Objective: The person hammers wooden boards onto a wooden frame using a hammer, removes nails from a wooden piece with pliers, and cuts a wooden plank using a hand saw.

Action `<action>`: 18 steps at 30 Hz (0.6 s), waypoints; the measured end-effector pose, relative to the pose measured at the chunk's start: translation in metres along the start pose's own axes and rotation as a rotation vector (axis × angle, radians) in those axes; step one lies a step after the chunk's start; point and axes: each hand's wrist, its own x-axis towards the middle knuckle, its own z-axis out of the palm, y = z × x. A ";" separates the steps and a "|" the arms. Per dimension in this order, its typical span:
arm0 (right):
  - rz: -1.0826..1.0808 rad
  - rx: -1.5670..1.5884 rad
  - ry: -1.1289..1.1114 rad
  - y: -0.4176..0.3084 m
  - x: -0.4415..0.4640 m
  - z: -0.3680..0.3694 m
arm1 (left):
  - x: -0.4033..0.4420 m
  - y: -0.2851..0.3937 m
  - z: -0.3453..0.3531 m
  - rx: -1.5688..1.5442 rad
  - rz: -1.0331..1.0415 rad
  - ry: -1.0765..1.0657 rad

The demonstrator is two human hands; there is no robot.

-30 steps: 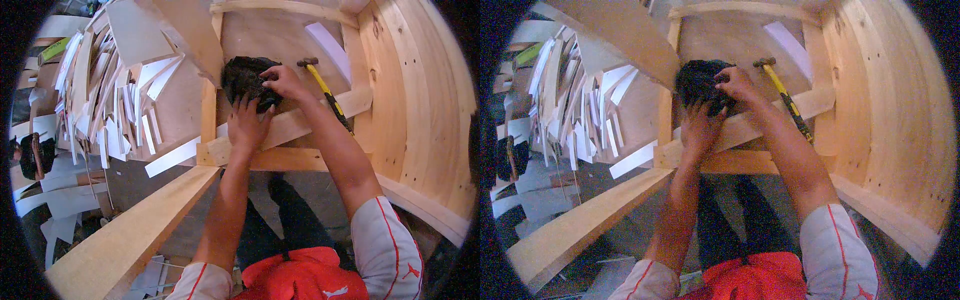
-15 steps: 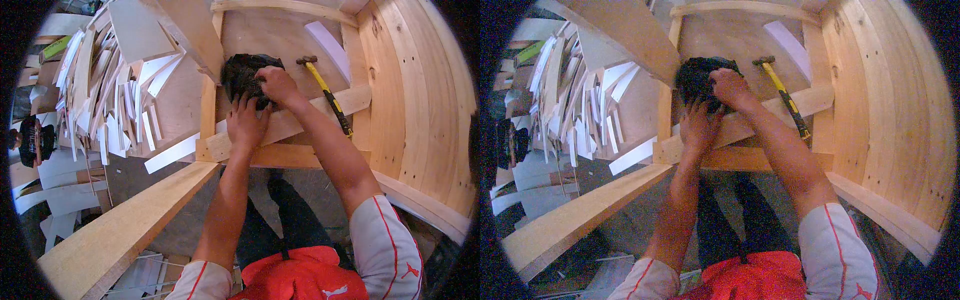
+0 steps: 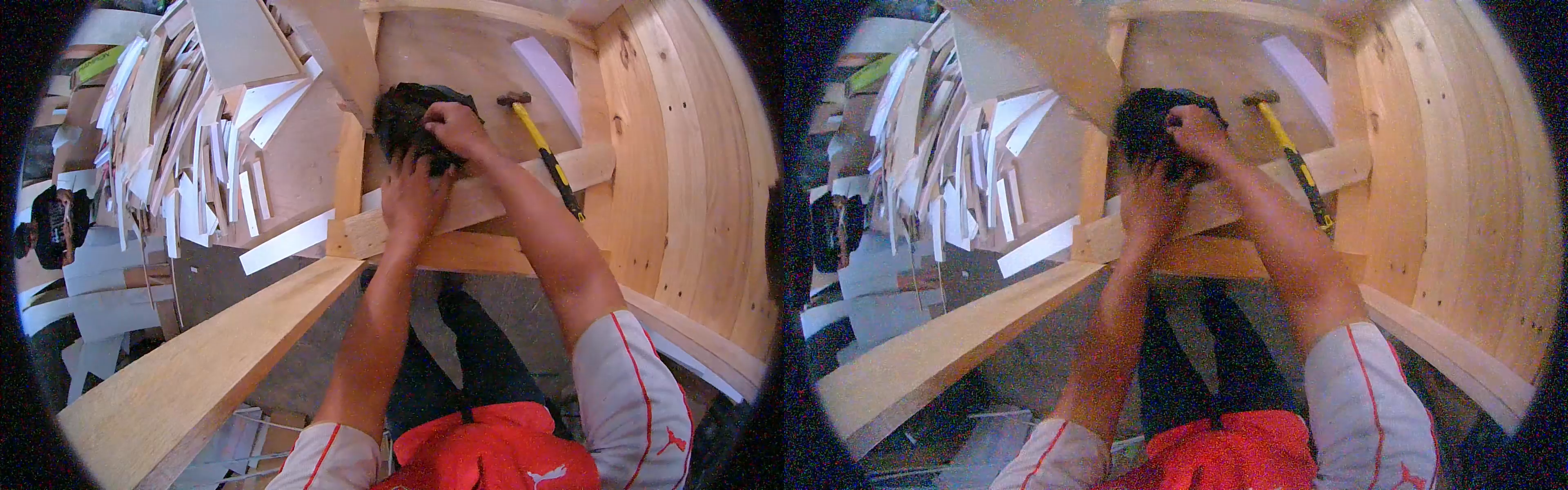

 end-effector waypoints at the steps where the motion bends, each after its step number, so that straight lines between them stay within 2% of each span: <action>1: 0.022 0.099 0.009 0.001 0.000 -0.005 | 0.000 0.000 0.000 0.013 -0.002 0.022; 6: 0.102 0.419 -0.011 -0.002 -0.011 -0.020 | -0.008 0.005 -0.002 -0.034 0.018 0.178; 9: 0.097 0.509 0.016 -0.017 -0.030 -0.022 | -0.019 -0.003 -0.005 -0.136 0.185 0.326; 12: 0.160 0.633 0.000 -0.038 -0.057 -0.020 | -0.070 -0.025 0.007 -0.283 0.379 0.370; 13: 0.196 0.689 -0.005 -0.043 -0.064 -0.017 | -0.094 -0.026 0.008 -0.426 0.370 0.372; 15: 0.104 0.689 -0.033 -0.049 -0.081 -0.005 | -0.141 -0.037 0.000 -0.520 0.421 0.347; 16: 0.059 0.686 -0.044 -0.052 -0.090 0.000 | -0.162 -0.054 -0.009 -0.470 0.482 0.319; 18: 0.100 0.779 -0.114 -0.065 -0.107 0.013 | -0.213 -0.112 0.003 -0.424 0.229 0.261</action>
